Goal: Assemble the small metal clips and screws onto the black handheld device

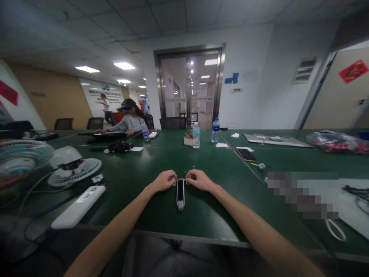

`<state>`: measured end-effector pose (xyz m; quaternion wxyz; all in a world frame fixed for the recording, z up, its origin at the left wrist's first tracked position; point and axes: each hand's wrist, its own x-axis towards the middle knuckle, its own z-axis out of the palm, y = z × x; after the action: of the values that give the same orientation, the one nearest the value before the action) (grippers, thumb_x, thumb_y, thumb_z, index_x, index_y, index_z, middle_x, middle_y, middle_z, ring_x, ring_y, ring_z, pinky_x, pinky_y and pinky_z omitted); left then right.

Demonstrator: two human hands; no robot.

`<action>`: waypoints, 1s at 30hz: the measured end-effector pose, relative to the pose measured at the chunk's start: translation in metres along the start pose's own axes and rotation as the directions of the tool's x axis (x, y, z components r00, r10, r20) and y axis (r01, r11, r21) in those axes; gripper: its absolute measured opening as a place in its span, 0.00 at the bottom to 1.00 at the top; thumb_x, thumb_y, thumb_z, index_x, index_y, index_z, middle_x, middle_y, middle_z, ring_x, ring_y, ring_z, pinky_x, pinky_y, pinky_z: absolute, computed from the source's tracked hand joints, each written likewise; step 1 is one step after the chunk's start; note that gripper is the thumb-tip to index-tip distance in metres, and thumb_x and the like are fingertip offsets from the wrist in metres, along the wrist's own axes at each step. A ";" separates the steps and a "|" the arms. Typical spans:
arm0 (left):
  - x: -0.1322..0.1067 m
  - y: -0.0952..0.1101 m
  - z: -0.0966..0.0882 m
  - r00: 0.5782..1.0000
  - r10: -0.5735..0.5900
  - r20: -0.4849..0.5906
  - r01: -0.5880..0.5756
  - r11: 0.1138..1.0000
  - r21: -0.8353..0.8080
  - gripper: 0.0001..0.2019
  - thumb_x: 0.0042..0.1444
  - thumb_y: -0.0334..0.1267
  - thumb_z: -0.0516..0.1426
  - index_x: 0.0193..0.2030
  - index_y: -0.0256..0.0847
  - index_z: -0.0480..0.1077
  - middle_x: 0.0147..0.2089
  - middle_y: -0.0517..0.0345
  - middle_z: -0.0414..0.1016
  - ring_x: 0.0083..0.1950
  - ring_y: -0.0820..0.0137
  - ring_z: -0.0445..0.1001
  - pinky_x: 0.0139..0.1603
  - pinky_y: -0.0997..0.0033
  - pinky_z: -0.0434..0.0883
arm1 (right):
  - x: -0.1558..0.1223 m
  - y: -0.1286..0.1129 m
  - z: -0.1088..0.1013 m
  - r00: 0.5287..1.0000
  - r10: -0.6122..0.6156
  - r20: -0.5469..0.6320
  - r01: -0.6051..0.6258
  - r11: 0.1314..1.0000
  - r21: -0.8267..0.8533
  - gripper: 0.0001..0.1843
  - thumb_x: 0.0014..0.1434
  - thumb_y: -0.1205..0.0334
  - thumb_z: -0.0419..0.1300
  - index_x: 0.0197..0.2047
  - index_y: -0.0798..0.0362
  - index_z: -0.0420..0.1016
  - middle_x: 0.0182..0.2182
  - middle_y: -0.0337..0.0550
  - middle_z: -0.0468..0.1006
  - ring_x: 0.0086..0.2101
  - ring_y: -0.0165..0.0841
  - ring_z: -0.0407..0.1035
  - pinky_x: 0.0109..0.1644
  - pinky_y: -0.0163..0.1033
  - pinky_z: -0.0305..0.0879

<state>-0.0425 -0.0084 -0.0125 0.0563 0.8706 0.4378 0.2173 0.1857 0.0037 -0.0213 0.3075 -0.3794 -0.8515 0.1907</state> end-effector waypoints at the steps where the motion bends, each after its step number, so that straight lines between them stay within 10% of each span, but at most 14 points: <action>1: 0.000 0.000 0.001 1.000 -0.013 -0.007 0.013 1.000 0.009 0.09 0.54 0.32 0.50 0.34 0.38 0.71 0.34 0.56 0.72 0.35 0.70 0.69 0.37 0.73 0.65 | 0.001 0.001 0.001 1.000 0.010 -0.025 -0.010 1.000 -0.013 0.09 0.57 0.62 0.56 0.36 0.54 0.76 0.33 0.42 0.76 0.30 0.30 0.66 0.37 0.36 0.62; 12: -0.003 0.002 -0.003 1.000 -0.022 -0.007 0.023 0.999 0.032 0.07 0.53 0.32 0.51 0.34 0.39 0.71 0.33 0.57 0.71 0.34 0.71 0.68 0.36 0.74 0.64 | 0.032 0.033 0.023 0.997 -0.077 0.008 0.076 0.950 -0.304 0.20 0.62 0.67 0.46 0.50 0.50 0.74 0.49 0.45 0.74 0.47 0.39 0.62 0.49 0.46 0.57; 30: -0.001 0.004 -0.007 0.988 -0.015 -0.153 0.009 0.999 -0.042 0.06 0.55 0.35 0.54 0.39 0.40 0.69 0.31 0.61 0.67 0.31 0.72 0.65 0.33 0.74 0.62 | 0.024 0.020 0.018 0.956 -0.163 -0.244 0.115 0.973 -0.201 0.09 0.60 0.66 0.53 0.37 0.53 0.74 0.34 0.45 0.76 0.38 0.35 0.66 0.45 0.42 0.62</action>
<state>-0.0429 -0.0123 -0.0048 0.0416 0.8473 0.4416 0.2923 0.1722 0.0329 -0.0366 0.3923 -0.3669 -0.8426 0.0377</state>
